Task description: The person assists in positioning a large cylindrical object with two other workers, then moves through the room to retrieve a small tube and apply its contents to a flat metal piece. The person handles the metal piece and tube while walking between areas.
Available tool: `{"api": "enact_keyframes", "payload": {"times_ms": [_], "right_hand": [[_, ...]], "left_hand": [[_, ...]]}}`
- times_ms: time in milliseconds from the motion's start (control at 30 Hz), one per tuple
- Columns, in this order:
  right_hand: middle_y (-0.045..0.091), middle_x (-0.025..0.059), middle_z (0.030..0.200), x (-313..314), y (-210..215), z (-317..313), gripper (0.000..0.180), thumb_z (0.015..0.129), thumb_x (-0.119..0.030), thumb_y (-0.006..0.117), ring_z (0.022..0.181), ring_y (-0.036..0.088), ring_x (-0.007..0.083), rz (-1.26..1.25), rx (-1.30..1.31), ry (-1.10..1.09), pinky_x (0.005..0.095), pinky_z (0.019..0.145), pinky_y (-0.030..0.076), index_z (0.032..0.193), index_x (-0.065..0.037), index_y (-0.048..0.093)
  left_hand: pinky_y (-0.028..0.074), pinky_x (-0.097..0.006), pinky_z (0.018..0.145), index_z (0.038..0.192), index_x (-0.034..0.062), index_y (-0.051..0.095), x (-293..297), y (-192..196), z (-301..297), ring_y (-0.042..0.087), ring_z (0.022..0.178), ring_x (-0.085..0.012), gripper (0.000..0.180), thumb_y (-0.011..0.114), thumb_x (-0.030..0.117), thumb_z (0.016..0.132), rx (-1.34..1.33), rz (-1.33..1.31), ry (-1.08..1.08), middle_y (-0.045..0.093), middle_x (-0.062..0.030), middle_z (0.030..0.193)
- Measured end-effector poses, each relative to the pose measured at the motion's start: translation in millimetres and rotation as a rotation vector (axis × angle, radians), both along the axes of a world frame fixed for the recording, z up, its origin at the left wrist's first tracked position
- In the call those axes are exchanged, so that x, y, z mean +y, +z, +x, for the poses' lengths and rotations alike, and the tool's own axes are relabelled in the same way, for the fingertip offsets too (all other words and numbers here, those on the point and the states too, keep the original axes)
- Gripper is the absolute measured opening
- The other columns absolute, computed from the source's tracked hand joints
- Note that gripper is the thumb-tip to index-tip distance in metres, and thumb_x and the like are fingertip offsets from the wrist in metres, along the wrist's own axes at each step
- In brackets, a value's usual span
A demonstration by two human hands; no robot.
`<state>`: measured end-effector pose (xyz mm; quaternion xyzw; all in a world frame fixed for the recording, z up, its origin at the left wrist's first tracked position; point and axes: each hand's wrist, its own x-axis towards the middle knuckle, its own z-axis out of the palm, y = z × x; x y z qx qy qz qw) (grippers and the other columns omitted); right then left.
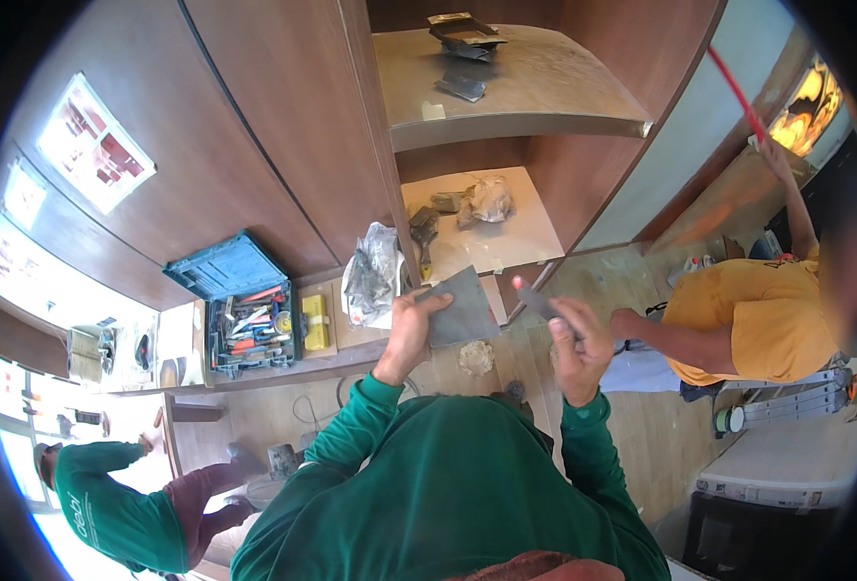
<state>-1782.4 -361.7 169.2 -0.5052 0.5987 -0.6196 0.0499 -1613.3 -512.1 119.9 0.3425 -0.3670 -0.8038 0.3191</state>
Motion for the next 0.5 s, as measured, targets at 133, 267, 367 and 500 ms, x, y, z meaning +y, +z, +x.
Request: {"api": "enact_keyframes", "payload": {"times_ms": [133,267,367,500], "right_hand": [[0.059,0.0158,0.114,-13,-6,26,0.029,0.081,0.004,0.062,0.102,0.061,0.0307,0.024,0.265,0.182,0.0345,0.084,0.050,0.107,-0.007,0.069],[0.052,0.0158,0.125,-19,-18,40,0.049,0.071,0.015,0.054,0.113,0.056,0.0335,0.089,0.261,0.151,0.0380,0.094,0.047,0.110,-0.010,0.069],[0.051,0.0157,0.126,-17,-28,29,0.060,0.063,0.018,0.049,0.115,0.055,0.0346,0.140,0.335,0.091,0.0393,0.097,0.045,0.111,-0.012,0.069],[0.051,0.0142,0.127,-8,-52,5,0.060,0.060,0.015,0.050,0.112,0.056,0.0339,0.276,0.441,0.154,0.0386,0.093,0.047,0.111,-0.012,0.069]], "left_hand": [[0.050,-0.037,0.086,0.111,-0.0003,0.060,5,-5,4,0.064,0.092,-0.0221,0.030,0.058,0.012,0.084,0.183,0.409,-0.076,0.066,-0.0087,0.101],[0.047,-0.038,0.092,0.118,0.0018,0.056,15,-13,-3,0.061,0.101,-0.0239,0.033,0.058,0.016,0.088,0.239,0.411,0.005,0.063,-0.0101,0.110],[0.047,-0.038,0.093,0.117,-0.0009,0.055,12,2,-2,0.061,0.102,-0.0250,0.032,0.060,0.016,0.090,0.271,0.365,0.068,0.062,-0.0123,0.111],[0.046,-0.041,0.095,0.115,-0.0007,0.056,8,21,4,0.060,0.105,-0.0251,0.030,0.060,0.013,0.090,0.288,0.332,0.176,0.062,-0.0111,0.112]]}}
